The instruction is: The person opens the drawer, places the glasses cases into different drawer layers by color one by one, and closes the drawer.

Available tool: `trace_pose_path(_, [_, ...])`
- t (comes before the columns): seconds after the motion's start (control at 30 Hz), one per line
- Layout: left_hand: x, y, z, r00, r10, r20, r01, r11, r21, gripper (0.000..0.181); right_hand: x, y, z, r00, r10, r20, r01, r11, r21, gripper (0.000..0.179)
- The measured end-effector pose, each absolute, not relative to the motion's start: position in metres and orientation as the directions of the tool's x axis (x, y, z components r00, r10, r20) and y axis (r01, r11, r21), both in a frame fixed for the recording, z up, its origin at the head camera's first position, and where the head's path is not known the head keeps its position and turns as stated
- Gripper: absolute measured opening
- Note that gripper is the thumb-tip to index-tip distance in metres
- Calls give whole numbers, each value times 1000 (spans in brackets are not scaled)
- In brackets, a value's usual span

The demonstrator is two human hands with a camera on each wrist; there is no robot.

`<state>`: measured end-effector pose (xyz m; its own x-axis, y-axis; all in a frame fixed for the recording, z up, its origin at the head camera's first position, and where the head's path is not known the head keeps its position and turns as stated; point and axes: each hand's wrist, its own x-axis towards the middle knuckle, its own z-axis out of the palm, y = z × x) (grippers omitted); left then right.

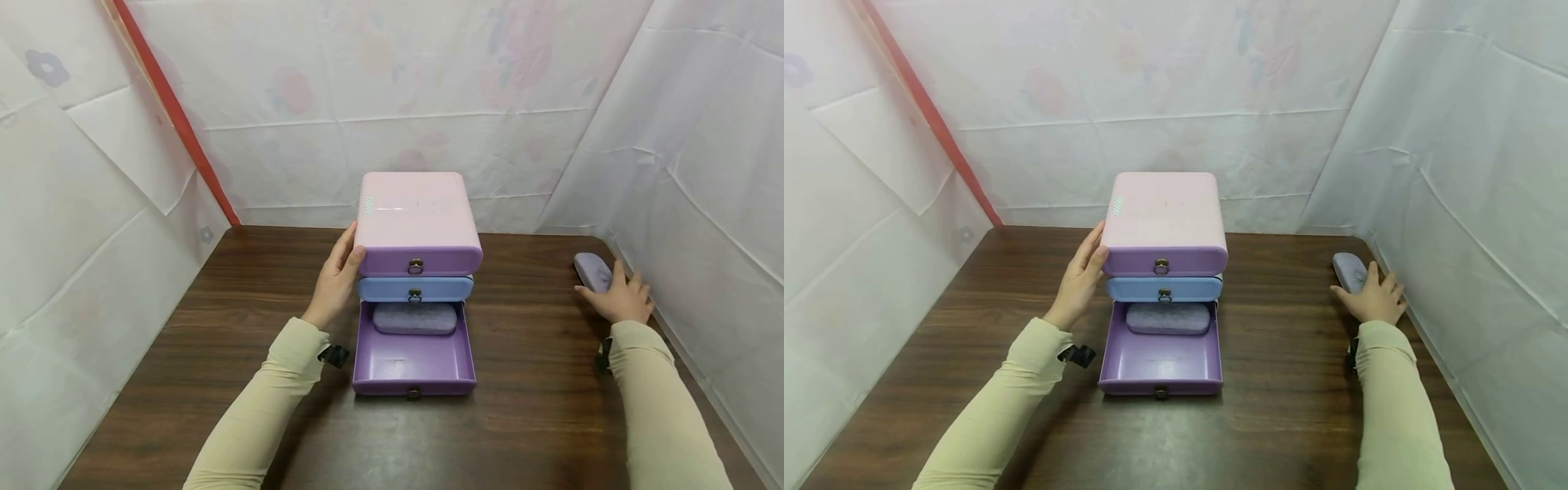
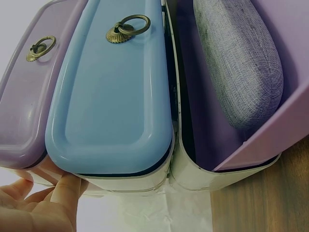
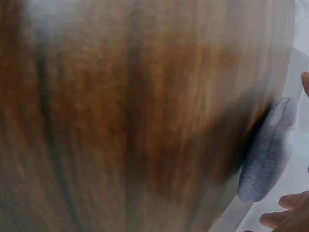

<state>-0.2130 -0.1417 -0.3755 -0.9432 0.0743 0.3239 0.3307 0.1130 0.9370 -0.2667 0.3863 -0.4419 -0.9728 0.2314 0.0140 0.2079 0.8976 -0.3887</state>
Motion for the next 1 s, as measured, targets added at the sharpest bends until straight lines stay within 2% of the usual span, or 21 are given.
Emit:
trace_pose_path(0.5, [-212, -145, -376, -941, 78, 329, 336, 103, 936, 53, -275, 389, -460, -963, 258, -82, 269, 884, -381, 82])
trace_pose_path(0.87, [-212, -144, -374, -946, 81, 314, 321, 94, 942, 53, -274, 385, -459, -963, 269, -23, 258, 891, -373, 72])
trace_pose_path(1.0, [-204, -142, -363, -949, 88, 303, 311, 96, 946, 54, -272, 382, -454, -968, 250, 20, 224, 898, -377, 69])
